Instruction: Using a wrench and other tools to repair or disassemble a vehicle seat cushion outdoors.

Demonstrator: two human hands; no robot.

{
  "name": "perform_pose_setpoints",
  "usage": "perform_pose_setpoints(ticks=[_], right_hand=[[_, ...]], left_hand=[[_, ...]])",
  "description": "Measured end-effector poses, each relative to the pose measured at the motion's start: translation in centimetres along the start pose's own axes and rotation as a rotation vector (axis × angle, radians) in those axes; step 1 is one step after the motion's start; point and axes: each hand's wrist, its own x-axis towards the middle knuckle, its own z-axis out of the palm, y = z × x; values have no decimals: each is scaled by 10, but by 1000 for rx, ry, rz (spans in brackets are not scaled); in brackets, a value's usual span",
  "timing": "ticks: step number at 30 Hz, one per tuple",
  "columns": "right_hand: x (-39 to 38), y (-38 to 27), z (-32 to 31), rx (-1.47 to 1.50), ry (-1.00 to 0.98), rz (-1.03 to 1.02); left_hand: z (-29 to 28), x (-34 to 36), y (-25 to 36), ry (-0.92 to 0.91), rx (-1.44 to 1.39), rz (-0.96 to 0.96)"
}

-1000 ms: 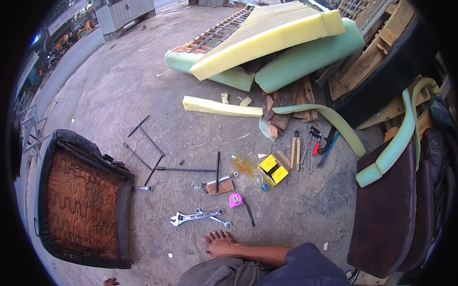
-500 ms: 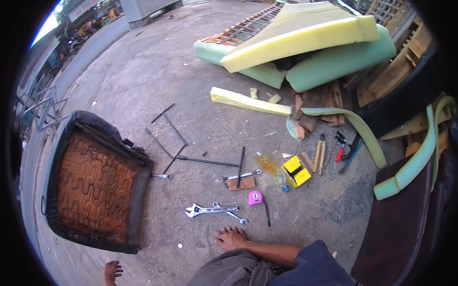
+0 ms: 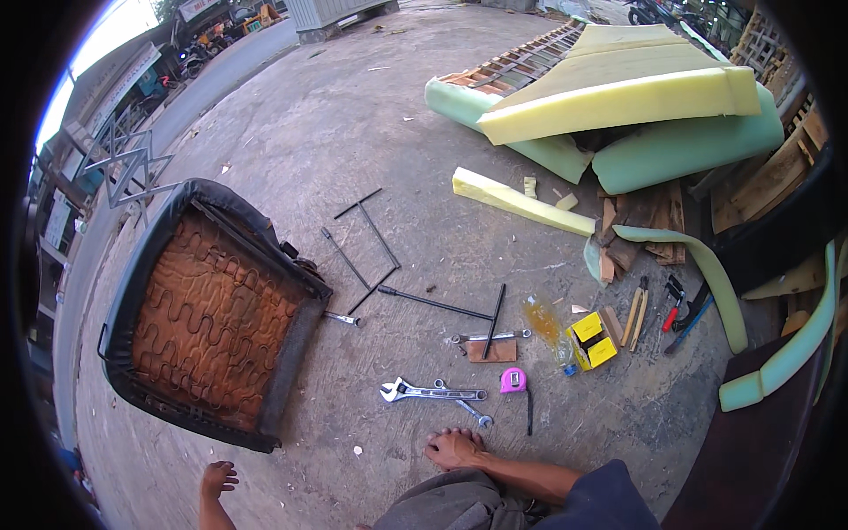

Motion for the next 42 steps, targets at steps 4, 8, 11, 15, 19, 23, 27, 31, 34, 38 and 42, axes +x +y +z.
perform_pose_setpoints(ticks=[4,8,11,15,19,23,27,31,34,38,42], right_hand=[[0,-2,-4,3,-48,8],[-2,-4,-9,26,-70,5],[-1,-3,-6,25,-69,22],[-2,-4,-7,23,-69,23],[-2,-4,-8,18,-78,24],[1,0,-6,28,-89,11],[3,2,-1,28,-88,7],[7,0,0,-4,-52,-24],[23,-7,-14,122,-6,-183],[92,-37,-85,269,505,-379],[202,-70,-190,149,929,-324]], left_hand=[[1,-1,7,8,4,-19],[2,-3,11,7,0,-13],[2,-4,11,8,14,3],[1,-6,9,11,6,9],[1,-8,9,19,6,10],[2,-9,15,20,10,5],[3,-7,17,25,7,-4],[2,-8,14,29,8,-9],[-4,-8,4,15,2,2],[4,-14,9,11,-16,-5],[10,-27,10,23,-46,-34]])
